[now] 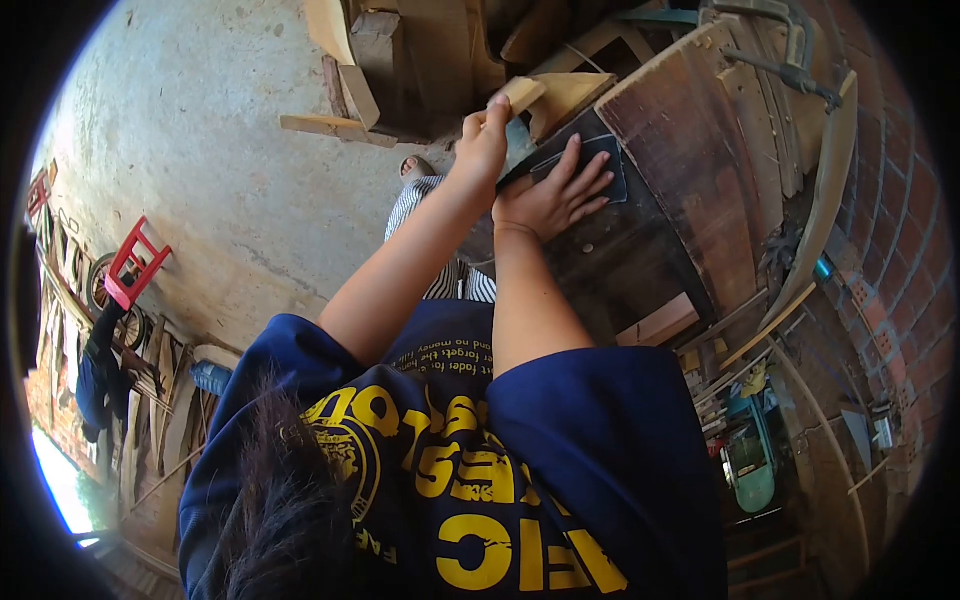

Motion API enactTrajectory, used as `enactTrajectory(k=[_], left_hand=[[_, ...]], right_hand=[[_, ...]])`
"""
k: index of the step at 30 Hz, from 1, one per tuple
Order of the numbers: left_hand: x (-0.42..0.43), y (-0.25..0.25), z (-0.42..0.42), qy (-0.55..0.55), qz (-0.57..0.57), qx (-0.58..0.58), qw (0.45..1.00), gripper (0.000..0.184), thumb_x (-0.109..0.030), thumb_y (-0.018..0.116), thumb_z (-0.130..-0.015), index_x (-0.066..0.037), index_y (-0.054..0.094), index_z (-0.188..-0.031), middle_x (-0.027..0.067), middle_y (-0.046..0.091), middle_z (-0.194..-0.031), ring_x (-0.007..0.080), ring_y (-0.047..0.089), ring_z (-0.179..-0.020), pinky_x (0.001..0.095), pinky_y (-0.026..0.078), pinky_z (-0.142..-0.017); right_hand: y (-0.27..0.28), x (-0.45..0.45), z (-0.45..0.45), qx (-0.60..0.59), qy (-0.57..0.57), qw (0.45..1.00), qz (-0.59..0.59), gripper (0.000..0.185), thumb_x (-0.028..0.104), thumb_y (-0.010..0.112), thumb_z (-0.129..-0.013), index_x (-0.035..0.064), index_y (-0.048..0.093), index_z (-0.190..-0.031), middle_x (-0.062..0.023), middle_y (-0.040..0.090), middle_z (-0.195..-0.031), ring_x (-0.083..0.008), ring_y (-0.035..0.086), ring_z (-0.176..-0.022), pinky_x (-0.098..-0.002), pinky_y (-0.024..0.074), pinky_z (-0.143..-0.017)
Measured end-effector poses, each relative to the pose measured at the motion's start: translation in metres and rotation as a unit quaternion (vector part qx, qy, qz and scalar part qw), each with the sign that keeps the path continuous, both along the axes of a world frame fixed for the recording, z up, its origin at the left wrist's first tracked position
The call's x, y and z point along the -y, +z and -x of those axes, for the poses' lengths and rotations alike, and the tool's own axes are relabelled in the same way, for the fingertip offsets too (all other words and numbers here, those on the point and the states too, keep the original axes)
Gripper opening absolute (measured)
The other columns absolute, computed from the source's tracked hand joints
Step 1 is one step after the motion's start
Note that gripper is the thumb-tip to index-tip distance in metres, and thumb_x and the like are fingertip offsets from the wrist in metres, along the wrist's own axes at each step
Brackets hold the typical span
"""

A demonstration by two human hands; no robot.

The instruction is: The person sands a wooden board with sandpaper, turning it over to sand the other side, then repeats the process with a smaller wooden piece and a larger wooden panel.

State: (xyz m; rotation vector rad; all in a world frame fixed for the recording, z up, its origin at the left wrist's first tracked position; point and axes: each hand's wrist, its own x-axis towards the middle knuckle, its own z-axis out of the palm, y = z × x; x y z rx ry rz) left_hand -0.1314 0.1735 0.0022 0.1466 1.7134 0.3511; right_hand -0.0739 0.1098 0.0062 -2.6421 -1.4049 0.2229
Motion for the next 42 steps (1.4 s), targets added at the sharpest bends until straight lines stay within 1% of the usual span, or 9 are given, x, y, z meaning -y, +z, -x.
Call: enactTrajectory(k=[1, 2, 5, 10, 19, 25, 29, 35, 42], left_hand=[[0.009, 0.002, -0.005, -0.047, -0.079, -0.13, 0.987, 0.059, -0.054, 0.059, -0.084, -0.003, 0.06, -0.112, 0.0281, 0.045, -0.125, 0.0404, 0.044, -0.115, 0.0456, 0.034, -0.101], [0.015, 0.001, -0.003, -0.04, -0.077, -0.133, 0.987, 0.059, -0.054, 0.059, -0.084, -0.003, 0.06, -0.112, 0.0281, 0.045, -0.125, 0.0404, 0.044, -0.115, 0.0456, 0.034, -0.101], [0.028, 0.002, -0.001, -0.053, -0.273, -0.159, 0.947, 0.039, -0.039, 0.057, -0.091, -0.001, 0.068, -0.097, 0.0233, 0.063, -0.095, 0.0345, 0.059, -0.095, 0.0372, 0.045, -0.087], [0.029, 0.015, 0.002, -0.07, -0.302, -0.121, 0.943, 0.037, -0.036, 0.06, -0.089, -0.001, 0.066, -0.1, 0.0233, 0.064, -0.099, 0.0347, 0.064, -0.092, 0.0397, 0.049, -0.079], [-0.002, 0.02, 0.008, -0.44, -0.262, -0.062, 0.857, 0.058, -0.037, 0.055, -0.09, -0.001, 0.038, -0.131, 0.0228, 0.066, -0.093, 0.0376, 0.065, -0.087, 0.0419, 0.052, -0.074], [-0.002, 0.012, 0.013, -0.518, -0.328, -0.023, 0.789, 0.043, -0.024, 0.058, -0.089, 0.002, 0.043, -0.12, 0.0232, 0.065, -0.089, 0.0366, 0.066, -0.078, 0.0422, 0.054, -0.066], [0.013, 0.028, 0.026, -0.556, -0.396, -0.139, 0.717, 0.03, -0.014, 0.061, -0.082, 0.0, 0.046, -0.105, 0.0193, 0.066, -0.078, 0.0318, 0.068, -0.069, 0.0381, 0.055, -0.059], [0.009, 0.027, 0.04, -0.577, -0.359, -0.152, 0.718, 0.031, -0.007, 0.06, -0.078, -0.001, 0.046, -0.105, 0.0167, 0.066, -0.075, 0.0305, 0.068, -0.067, 0.036, 0.055, -0.055], [0.014, 0.0, 0.042, -0.547, -0.374, -0.147, 0.734, 0.031, -0.002, 0.057, -0.077, 0.0, 0.046, -0.106, 0.0181, 0.066, -0.077, 0.0336, 0.067, -0.07, 0.04, 0.055, -0.06]], right_hand=[[0.0, -0.001, 0.001, 0.004, 0.001, 1.0, -0.011, 0.073, 0.032, 0.056, -0.072, 0.0179, 0.035, -0.141, -0.02, 0.02, -0.151, -0.0449, 0.015, -0.139, -0.0623, 0.0099, -0.11], [-0.001, 0.0, 0.001, 0.002, 0.008, 1.0, -0.01, 0.073, 0.032, 0.056, -0.072, 0.0179, 0.035, -0.141, -0.02, 0.02, -0.151, -0.0449, 0.015, -0.139, -0.0623, 0.0099, -0.11], [-0.008, 0.004, -0.005, 0.019, 0.002, 1.0, 0.003, 0.065, 0.036, 0.054, -0.08, 0.019, 0.035, -0.14, -0.0192, 0.021, -0.15, -0.0444, 0.017, -0.139, -0.0624, 0.0131, -0.109], [-0.014, 0.005, -0.009, 0.031, -0.006, 0.999, 0.022, 0.063, 0.045, 0.055, -0.086, 0.0219, 0.035, -0.14, -0.0164, 0.021, -0.151, -0.0431, 0.017, -0.139, -0.0623, 0.0158, -0.108], [-0.009, 0.002, -0.004, 0.043, -0.011, 0.998, 0.034, 0.071, 0.049, 0.06, -0.082, 0.0208, 0.032, -0.141, -0.0165, 0.019, -0.151, -0.0413, 0.016, -0.14, -0.06, 0.0146, -0.109], [-0.009, 0.001, -0.003, 0.063, 0.004, 0.997, 0.041, 0.08, 0.051, 0.066, -0.075, 0.0215, 0.031, -0.141, -0.0175, 0.019, -0.151, -0.0407, 0.015, -0.14, -0.0599, 0.0149, -0.11], [-0.004, 0.0, -0.002, 0.033, -0.006, 0.999, 0.038, 0.078, 0.046, 0.064, -0.076, 0.0213, 0.03, -0.142, -0.0174, 0.019, -0.151, -0.0411, 0.014, -0.14, -0.0596, 0.0139, -0.11], [0.001, -0.001, 0.001, 0.007, 0.007, 1.0, 0.015, 0.071, 0.024, 0.056, -0.077, 0.0183, 0.029, -0.143, -0.0204, 0.019, -0.15, -0.044, 0.012, -0.14, -0.0595, 0.007, -0.111], [-0.003, 0.002, -0.001, 0.033, 0.025, 0.999, -0.005, 0.07, 0.016, 0.054, -0.075, 0.0156, 0.033, -0.141, -0.0213, 0.021, -0.149, -0.0457, 0.014, -0.139, -0.0604, 0.009, -0.111]])
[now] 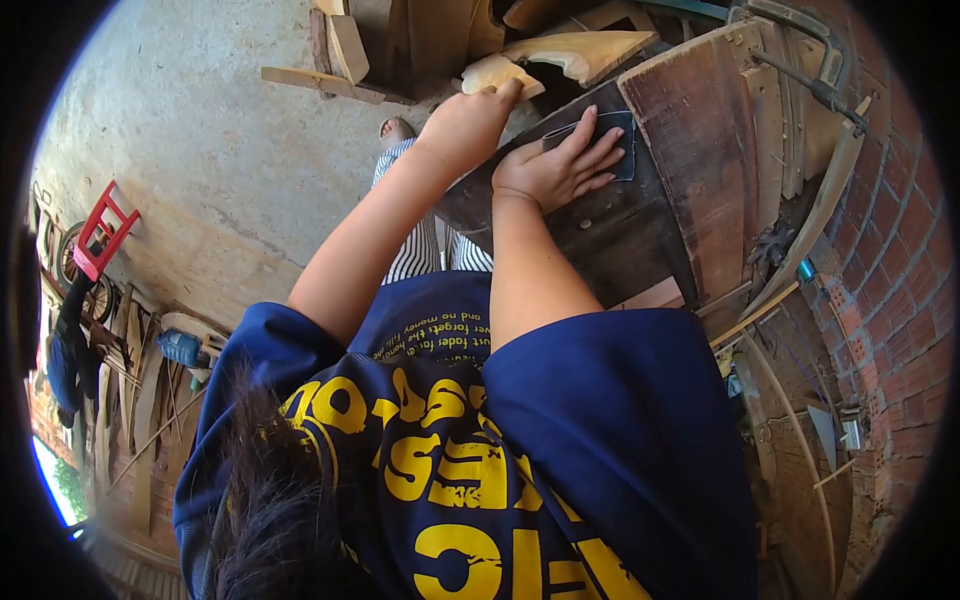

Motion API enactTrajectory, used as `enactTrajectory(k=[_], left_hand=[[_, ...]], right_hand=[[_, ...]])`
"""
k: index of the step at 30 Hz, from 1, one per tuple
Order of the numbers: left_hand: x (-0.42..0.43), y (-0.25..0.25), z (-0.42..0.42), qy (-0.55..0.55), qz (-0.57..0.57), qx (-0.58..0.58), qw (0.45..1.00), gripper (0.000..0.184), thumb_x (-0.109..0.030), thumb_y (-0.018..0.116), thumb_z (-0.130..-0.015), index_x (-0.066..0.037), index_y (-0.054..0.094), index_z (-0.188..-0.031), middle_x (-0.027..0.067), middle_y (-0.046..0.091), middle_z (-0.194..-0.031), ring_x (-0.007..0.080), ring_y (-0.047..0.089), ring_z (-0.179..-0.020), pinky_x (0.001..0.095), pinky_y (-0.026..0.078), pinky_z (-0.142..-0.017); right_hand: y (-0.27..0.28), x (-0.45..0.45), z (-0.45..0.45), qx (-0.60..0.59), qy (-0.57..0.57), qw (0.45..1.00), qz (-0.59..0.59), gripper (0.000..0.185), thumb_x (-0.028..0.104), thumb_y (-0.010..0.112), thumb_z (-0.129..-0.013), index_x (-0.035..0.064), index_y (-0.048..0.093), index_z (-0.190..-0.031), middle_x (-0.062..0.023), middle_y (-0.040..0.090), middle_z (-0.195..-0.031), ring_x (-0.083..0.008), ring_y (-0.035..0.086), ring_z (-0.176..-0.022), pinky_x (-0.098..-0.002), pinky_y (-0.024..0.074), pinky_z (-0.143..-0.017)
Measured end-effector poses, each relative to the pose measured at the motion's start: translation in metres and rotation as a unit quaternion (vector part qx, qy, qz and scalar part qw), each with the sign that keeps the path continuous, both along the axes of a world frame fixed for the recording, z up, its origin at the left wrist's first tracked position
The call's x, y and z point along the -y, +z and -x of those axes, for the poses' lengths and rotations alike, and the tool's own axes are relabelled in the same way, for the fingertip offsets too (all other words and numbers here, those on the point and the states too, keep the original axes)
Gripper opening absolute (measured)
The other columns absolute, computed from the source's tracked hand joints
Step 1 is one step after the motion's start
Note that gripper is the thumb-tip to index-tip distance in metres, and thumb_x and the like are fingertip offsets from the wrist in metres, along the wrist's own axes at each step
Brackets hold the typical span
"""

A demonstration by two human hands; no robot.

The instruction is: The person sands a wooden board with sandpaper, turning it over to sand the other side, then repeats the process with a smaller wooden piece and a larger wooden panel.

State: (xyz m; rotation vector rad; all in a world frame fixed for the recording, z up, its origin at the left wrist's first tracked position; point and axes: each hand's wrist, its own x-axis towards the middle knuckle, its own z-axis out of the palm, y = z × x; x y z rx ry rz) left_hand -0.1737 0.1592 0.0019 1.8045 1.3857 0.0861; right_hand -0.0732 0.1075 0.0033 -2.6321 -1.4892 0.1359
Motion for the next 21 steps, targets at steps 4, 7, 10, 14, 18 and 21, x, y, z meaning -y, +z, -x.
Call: enactTrajectory(k=[4, 7, 10, 14, 18, 21], left_hand=[[-0.003, -0.009, -0.007, 0.022, -0.003, 0.004, 1.0, 0.027, -0.003, 0.056, -0.078, -0.001, 0.046, -0.103, 0.0189, 0.066, -0.077, 0.0338, 0.067, -0.069, 0.0404, 0.055, -0.058], [-0.002, -0.004, -0.013, 0.039, 0.018, -0.012, 0.999, 0.025, -0.004, 0.056, -0.079, -0.001, 0.046, -0.101, 0.019, 0.066, -0.076, 0.0329, 0.067, -0.067, 0.0391, 0.055, -0.055], [0.003, 0.001, -0.013, 0.019, 0.007, -0.03, 0.999, 0.024, -0.005, 0.056, -0.08, -0.001, 0.046, -0.101, 0.0189, 0.066, -0.076, 0.032, 0.068, -0.065, 0.0377, 0.055, -0.054], [0.001, 0.009, -0.018, 0.026, 0.003, -0.044, 0.999, 0.025, -0.005, 0.056, -0.08, -0.001, 0.045, -0.102, 0.0186, 0.067, -0.077, 0.0314, 0.068, -0.066, 0.0365, 0.056, -0.056], [0.001, -0.008, -0.017, 0.029, 0.013, -0.033, 0.999, 0.025, -0.005, 0.054, -0.081, -0.001, 0.045, -0.103, 0.0199, 0.067, -0.078, 0.0334, 0.068, -0.068, 0.0392, 0.056, -0.058], [-0.002, -0.019, -0.019, 0.032, 0.026, -0.014, 0.999, 0.025, -0.005, 0.053, -0.082, -0.001, 0.045, -0.105, 0.0209, 0.066, -0.079, 0.0347, 0.067, -0.07, 0.0415, 0.055, -0.059]], right_hand=[[0.001, 0.0, 0.0, -0.011, -0.004, 1.0, -0.004, 0.07, 0.014, 0.053, -0.073, 0.0158, 0.034, -0.141, -0.0218, 0.021, -0.15, -0.0462, 0.015, -0.138, -0.061, 0.0096, -0.11], [0.0, -0.001, 0.0, -0.011, -0.007, 1.0, -0.002, 0.07, 0.015, 0.053, -0.074, 0.0162, 0.033, -0.141, -0.0216, 0.02, -0.15, -0.0457, 0.015, -0.139, -0.061, 0.0095, -0.11], [0.0, -0.001, 0.0, -0.008, -0.01, 1.0, 0.003, 0.07, 0.017, 0.054, -0.075, 0.0169, 0.032, -0.142, -0.021, 0.02, -0.15, -0.0451, 0.014, -0.139, -0.061, 0.0095, -0.11], [0.004, -0.004, 0.003, -0.023, -0.018, 1.0, 0.003, 0.069, 0.018, 0.053, -0.076, 0.0179, 0.032, -0.142, -0.0203, 0.019, -0.151, -0.0446, 0.013, -0.139, -0.0609, 0.0093, -0.111], [0.0, -0.003, 0.001, -0.015, -0.016, 1.0, 0.007, 0.07, 0.014, 0.053, -0.075, 0.0176, 0.032, -0.142, -0.0205, 0.018, -0.151, -0.0447, 0.012, -0.14, -0.0608, 0.0086, -0.111], [0.002, -0.001, 0.0, -0.021, -0.01, 1.0, 0.006, 0.073, 0.011, 0.054, -0.073, 0.0169, 0.032, -0.142, -0.021, 0.017, -0.151, -0.0451, 0.012, -0.139, -0.0608, 0.008, -0.111]])
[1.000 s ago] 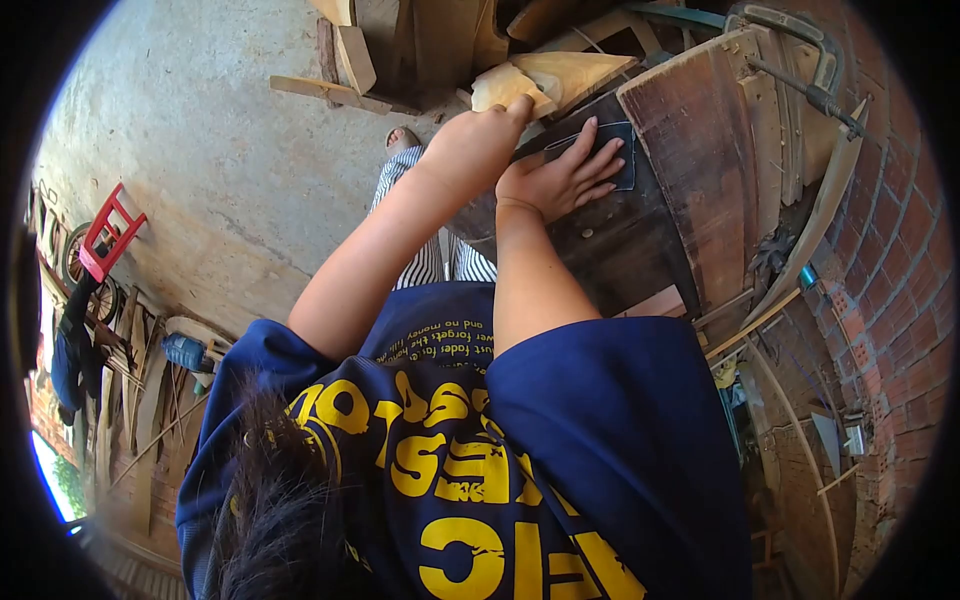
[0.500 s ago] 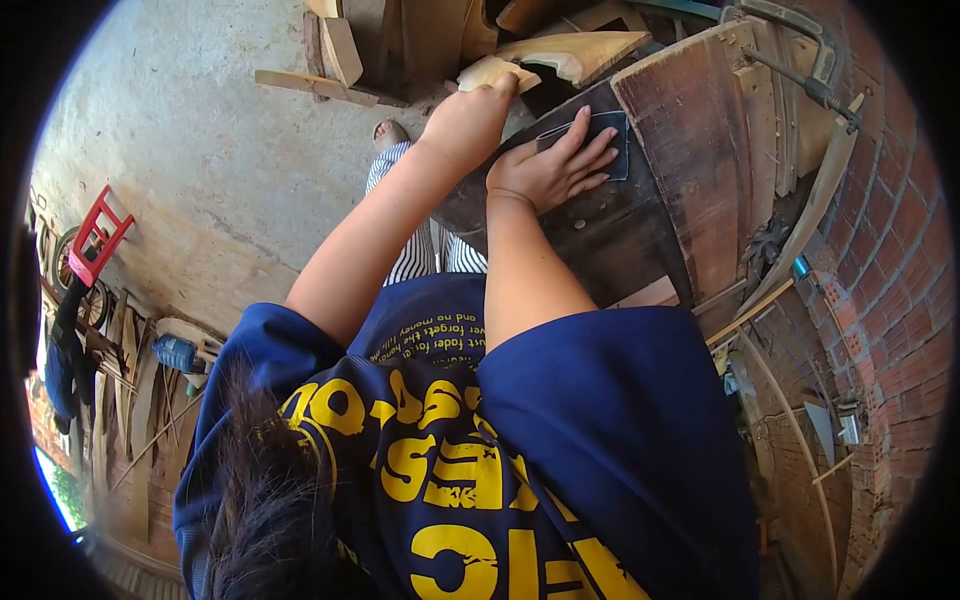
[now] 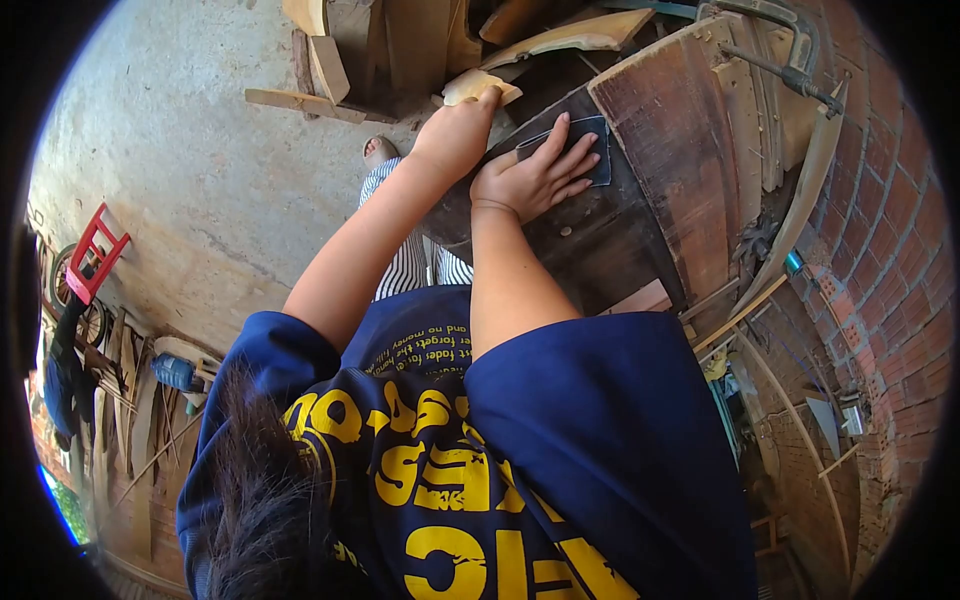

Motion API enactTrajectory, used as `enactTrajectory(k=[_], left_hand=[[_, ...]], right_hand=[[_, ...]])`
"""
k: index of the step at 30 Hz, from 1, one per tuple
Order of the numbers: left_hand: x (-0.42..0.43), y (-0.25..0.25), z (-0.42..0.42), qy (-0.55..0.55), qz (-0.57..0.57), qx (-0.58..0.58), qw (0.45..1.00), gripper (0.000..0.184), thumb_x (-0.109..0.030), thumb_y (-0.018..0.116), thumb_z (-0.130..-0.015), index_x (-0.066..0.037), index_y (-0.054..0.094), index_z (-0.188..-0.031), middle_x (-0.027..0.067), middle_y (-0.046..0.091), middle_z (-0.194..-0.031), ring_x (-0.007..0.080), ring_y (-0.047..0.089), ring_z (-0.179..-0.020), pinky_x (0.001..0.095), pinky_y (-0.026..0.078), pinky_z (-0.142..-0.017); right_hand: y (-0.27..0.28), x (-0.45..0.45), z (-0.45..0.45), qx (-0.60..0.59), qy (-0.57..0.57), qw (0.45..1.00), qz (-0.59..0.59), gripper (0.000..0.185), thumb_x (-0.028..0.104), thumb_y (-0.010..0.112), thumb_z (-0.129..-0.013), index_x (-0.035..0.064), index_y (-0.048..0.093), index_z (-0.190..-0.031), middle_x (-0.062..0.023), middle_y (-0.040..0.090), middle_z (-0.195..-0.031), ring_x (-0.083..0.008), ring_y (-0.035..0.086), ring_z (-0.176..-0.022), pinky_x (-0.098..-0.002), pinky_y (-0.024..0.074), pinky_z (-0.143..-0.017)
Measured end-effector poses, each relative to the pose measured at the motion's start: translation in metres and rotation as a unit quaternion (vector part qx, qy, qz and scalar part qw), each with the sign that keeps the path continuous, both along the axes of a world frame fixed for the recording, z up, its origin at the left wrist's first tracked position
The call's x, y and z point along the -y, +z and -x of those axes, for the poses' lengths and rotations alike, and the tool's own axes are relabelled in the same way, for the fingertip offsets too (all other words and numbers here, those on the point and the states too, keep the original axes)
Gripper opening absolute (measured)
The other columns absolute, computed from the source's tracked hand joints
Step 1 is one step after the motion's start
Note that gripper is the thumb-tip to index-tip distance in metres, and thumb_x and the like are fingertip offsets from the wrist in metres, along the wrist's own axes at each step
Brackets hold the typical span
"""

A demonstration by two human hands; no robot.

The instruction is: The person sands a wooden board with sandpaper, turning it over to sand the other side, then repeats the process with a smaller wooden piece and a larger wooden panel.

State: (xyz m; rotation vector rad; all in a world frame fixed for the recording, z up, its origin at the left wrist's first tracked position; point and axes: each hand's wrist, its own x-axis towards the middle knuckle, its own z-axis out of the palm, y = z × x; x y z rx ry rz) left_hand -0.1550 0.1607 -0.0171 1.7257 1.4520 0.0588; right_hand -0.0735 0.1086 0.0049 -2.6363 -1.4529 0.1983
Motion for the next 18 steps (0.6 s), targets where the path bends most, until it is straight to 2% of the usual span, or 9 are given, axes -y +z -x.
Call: enactTrajectory(k=[4, 10, 18], left_hand=[[-0.005, 0.002, -0.005, 0.005, 0.03, 0.014, 0.999, 0.025, -0.005, 0.051, -0.083, 0.0, 0.045, -0.107, 0.0217, 0.066, -0.079, 0.0348, 0.067, -0.072, 0.0421, 0.055, -0.061], [0.005, 0.007, 0.001, -0.003, 0.014, -0.014, 1.0, 0.028, -0.003, 0.054, -0.081, 0.0, 0.045, -0.107, 0.0217, 0.066, -0.084, 0.0357, 0.067, -0.073, 0.0415, 0.055, -0.061], [0.02, 0.057, 0.016, 0.046, 0.031, -0.04, 0.998, 0.034, 0.002, 0.056, -0.077, -0.001, 0.043, -0.108, 0.0218, 0.064, -0.09, 0.0365, 0.067, -0.074, 0.0408, 0.055, -0.062]], right_hand=[[0.0, -0.001, 0.001, 0.003, 0.001, 1.0, -0.008, 0.075, 0.009, 0.054, -0.07, 0.0163, 0.032, -0.141, -0.0213, 0.017, -0.151, -0.0452, 0.012, -0.139, -0.0607, 0.0074, -0.111], [0.001, -0.001, 0.001, 0.005, -0.003, 1.0, 0.001, 0.075, 0.008, 0.054, -0.07, 0.0165, 0.032, -0.141, -0.021, 0.017, -0.151, -0.0451, 0.012, -0.14, -0.0607, 0.0073, -0.111], [0.004, -0.003, 0.003, -0.016, -0.011, 1.0, 0.01, 0.074, 0.012, 0.055, -0.072, 0.0169, 0.031, -0.142, -0.0205, 0.017, -0.151, -0.0437, 0.009, -0.14, -0.0597, 0.005, -0.112]])
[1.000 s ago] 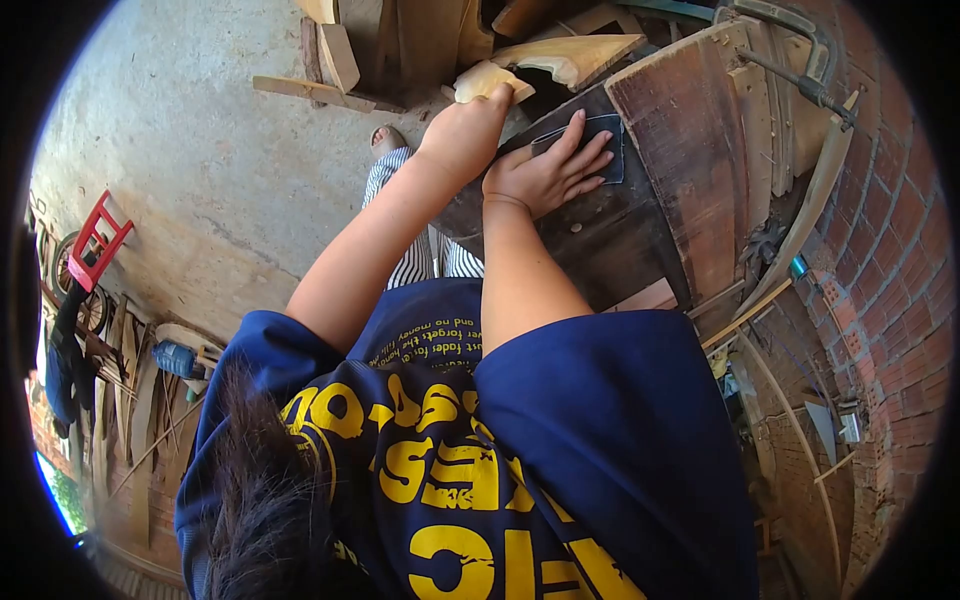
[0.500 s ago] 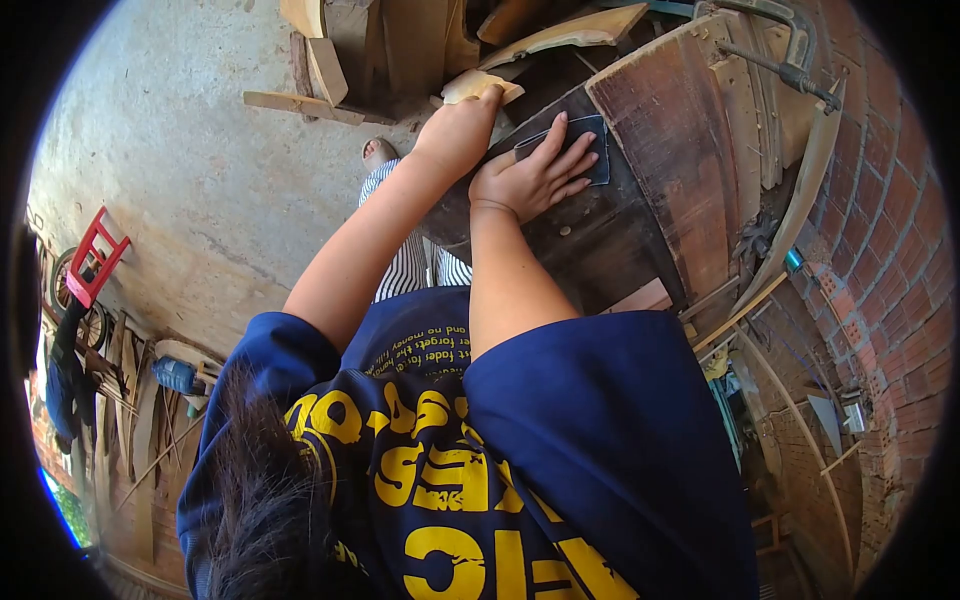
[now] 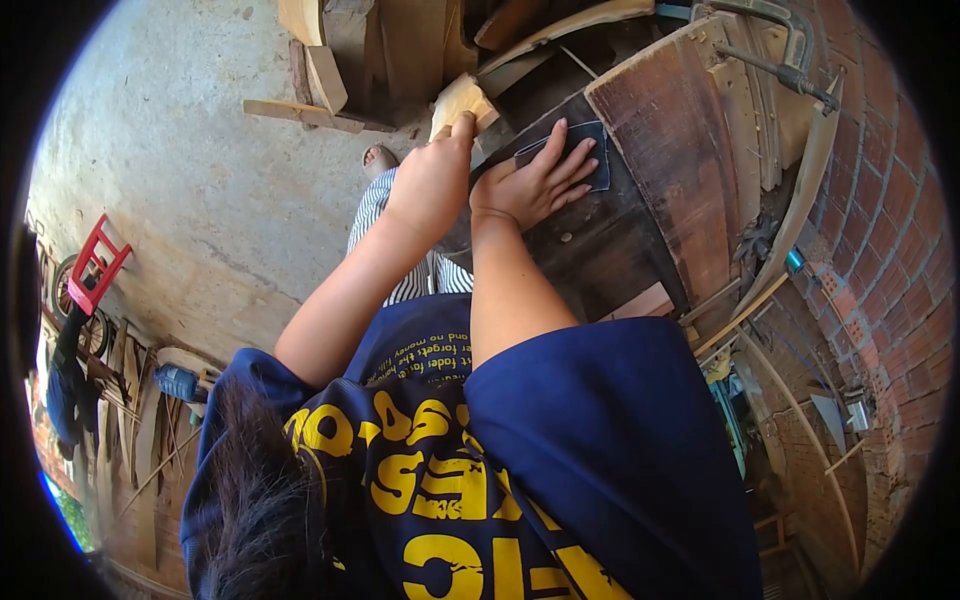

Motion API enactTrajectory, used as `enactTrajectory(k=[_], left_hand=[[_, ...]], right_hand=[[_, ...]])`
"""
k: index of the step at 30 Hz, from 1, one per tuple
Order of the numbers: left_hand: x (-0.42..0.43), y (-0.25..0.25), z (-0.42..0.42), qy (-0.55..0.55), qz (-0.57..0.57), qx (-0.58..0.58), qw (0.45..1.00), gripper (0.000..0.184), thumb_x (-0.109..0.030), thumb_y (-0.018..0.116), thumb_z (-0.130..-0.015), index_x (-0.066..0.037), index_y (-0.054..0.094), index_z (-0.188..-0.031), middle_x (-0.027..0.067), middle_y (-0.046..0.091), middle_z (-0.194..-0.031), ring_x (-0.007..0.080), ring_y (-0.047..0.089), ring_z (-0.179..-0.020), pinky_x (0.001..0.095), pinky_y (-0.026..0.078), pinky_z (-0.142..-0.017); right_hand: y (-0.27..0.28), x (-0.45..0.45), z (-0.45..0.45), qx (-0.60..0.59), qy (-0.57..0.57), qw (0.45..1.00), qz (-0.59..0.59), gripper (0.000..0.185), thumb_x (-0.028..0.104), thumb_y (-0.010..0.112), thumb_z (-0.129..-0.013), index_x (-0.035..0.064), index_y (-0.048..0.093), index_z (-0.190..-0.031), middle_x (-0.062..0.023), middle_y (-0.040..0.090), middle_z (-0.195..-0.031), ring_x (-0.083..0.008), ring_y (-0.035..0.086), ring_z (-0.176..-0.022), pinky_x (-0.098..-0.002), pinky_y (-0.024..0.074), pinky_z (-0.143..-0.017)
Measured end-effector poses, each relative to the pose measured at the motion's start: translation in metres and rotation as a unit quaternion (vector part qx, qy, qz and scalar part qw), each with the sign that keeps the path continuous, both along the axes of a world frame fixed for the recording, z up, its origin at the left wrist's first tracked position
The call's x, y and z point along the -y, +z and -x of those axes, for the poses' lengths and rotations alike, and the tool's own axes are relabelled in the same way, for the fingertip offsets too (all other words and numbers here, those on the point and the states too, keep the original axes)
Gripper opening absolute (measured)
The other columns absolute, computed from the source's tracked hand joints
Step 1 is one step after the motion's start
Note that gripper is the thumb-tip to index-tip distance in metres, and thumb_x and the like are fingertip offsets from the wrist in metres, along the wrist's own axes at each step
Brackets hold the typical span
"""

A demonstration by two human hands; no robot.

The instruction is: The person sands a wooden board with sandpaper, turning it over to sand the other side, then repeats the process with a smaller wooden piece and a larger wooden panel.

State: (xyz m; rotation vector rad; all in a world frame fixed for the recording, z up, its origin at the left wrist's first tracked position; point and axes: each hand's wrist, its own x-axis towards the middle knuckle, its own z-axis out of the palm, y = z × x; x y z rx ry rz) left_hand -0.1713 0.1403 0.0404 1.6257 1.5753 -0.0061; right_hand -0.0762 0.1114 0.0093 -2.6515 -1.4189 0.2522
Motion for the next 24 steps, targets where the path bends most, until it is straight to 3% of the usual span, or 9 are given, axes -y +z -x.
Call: enactTrajectory(k=[16, 19, 22, 24], left_hand=[[-0.006, 0.023, -0.003, 0.009, -0.019, -0.003, 1.0, 0.031, 0.0, 0.057, -0.079, -0.001, 0.045, -0.107, 0.0207, 0.064, -0.088, 0.0358, 0.067, -0.07, 0.04, 0.055, -0.058], [-0.006, 0.034, -0.01, 0.006, -0.035, 0.009, 0.999, 0.03, -0.001, 0.057, -0.079, -0.001, 0.045, -0.106, 0.0208, 0.065, -0.086, 0.0353, 0.067, -0.07, 0.0396, 0.055, -0.058], [-0.018, 0.046, -0.017, 0.014, -0.056, 0.028, 0.998, 0.03, -0.003, 0.057, -0.079, 0.0, 0.045, -0.105, 0.021, 0.064, -0.086, 0.0348, 0.067, -0.07, 0.0394, 0.055, -0.058], [-0.028, 0.049, -0.023, 0.018, -0.058, 0.047, 0.997, 0.029, -0.004, 0.057, -0.079, 0.0, 0.044, -0.105, 0.0212, 0.064, -0.086, 0.035, 0.067, -0.07, 0.0391, 0.055, -0.057]], right_hand=[[-0.004, 0.001, -0.003, -0.003, -0.004, 1.0, 0.006, 0.069, 0.026, 0.053, -0.079, 0.0194, 0.029, -0.143, -0.019, 0.016, -0.152, -0.043, 0.008, -0.141, -0.0599, 0.0058, -0.112], [-0.009, 0.004, -0.007, 0.016, 0.0, 1.0, 0.02, 0.071, 0.037, 0.057, -0.08, 0.0215, 0.027, -0.143, -0.0168, 0.014, -0.152, -0.0415, 0.008, -0.141, -0.0601, 0.0078, -0.111], [-0.007, 0.005, -0.009, 0.034, 0.013, 0.998, 0.044, 0.086, 0.055, 0.066, -0.074, 0.0246, 0.025, -0.143, -0.0138, 0.012, -0.153, -0.0384, 0.01, -0.142, -0.0595, 0.0119, -0.111], [-0.016, 0.006, -0.015, 0.057, 0.013, 0.997, 0.047, 0.083, 0.053, 0.063, -0.077, 0.0251, 0.024, -0.144, -0.0136, 0.012, -0.153, -0.0377, 0.01, -0.142, -0.0587, 0.0128, -0.111]])
